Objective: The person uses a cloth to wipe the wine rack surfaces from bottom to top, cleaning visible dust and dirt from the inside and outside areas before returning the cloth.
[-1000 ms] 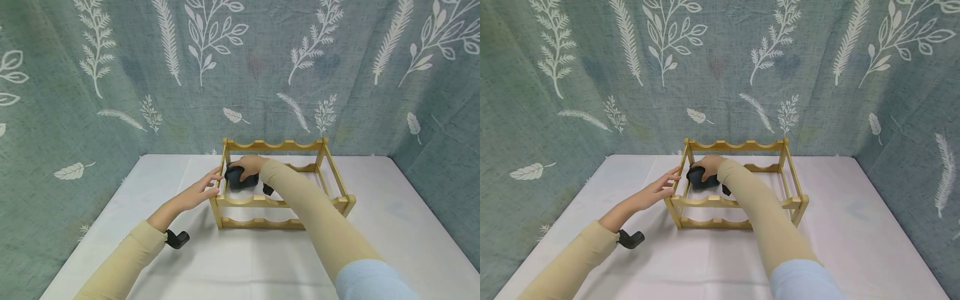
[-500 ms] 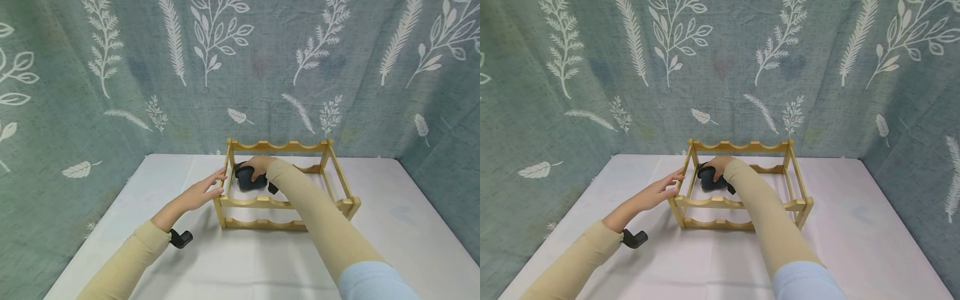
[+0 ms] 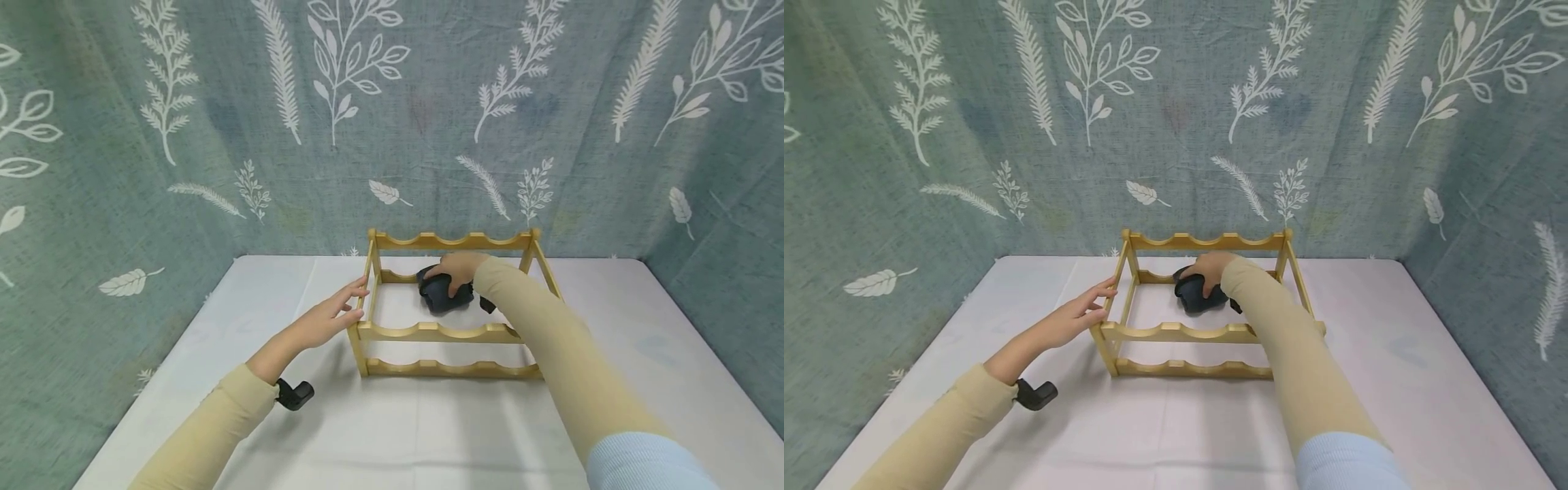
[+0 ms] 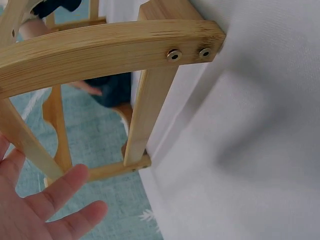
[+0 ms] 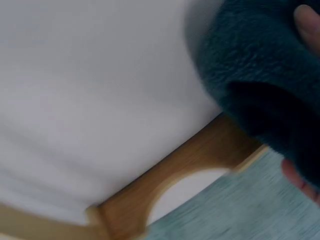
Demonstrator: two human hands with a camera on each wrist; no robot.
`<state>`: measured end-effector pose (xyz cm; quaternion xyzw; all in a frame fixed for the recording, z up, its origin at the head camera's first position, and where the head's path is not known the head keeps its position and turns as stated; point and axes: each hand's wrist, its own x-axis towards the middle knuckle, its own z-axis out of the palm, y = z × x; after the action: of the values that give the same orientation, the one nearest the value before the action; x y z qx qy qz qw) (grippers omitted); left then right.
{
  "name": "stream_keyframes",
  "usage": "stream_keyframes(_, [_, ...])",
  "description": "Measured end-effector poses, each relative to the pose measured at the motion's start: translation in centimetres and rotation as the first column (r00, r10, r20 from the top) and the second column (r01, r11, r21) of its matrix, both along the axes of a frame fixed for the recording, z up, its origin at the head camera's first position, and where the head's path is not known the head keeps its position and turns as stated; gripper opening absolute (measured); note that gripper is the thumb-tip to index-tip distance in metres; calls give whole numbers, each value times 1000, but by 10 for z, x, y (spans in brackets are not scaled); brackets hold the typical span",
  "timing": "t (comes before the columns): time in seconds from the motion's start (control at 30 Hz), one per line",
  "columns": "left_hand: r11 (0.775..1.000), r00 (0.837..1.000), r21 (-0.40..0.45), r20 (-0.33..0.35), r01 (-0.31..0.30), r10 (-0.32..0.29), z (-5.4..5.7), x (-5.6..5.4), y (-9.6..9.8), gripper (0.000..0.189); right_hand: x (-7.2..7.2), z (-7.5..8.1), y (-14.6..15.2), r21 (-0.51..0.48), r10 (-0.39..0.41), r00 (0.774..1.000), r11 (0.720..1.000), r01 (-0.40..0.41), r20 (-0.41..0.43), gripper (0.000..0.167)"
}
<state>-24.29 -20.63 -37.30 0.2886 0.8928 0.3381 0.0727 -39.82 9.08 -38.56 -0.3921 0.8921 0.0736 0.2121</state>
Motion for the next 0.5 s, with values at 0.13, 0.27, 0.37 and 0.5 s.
stream_keyframes(0.13, [1000,1000,3,3,-8,8,0,1,0,46,4,1,24,5,44,998,999,-44,-33,69])
stream_keyframes(0.27, [1000,1000,3,11,-11,11,1,1,1,47,7,4,50,-4,22,1000,1000,-22,-3,70])
stream_keyframes(0.37, [1000,1000,1,16,-16,16,1,1,0,49,9,7,65,12,-12,999,1000,11,36,71])
stream_keyframes(0.5, [1000,1000,-3,20,-21,21,0,1,1,50,12,13,79,58,-59,996,997,56,59,72])
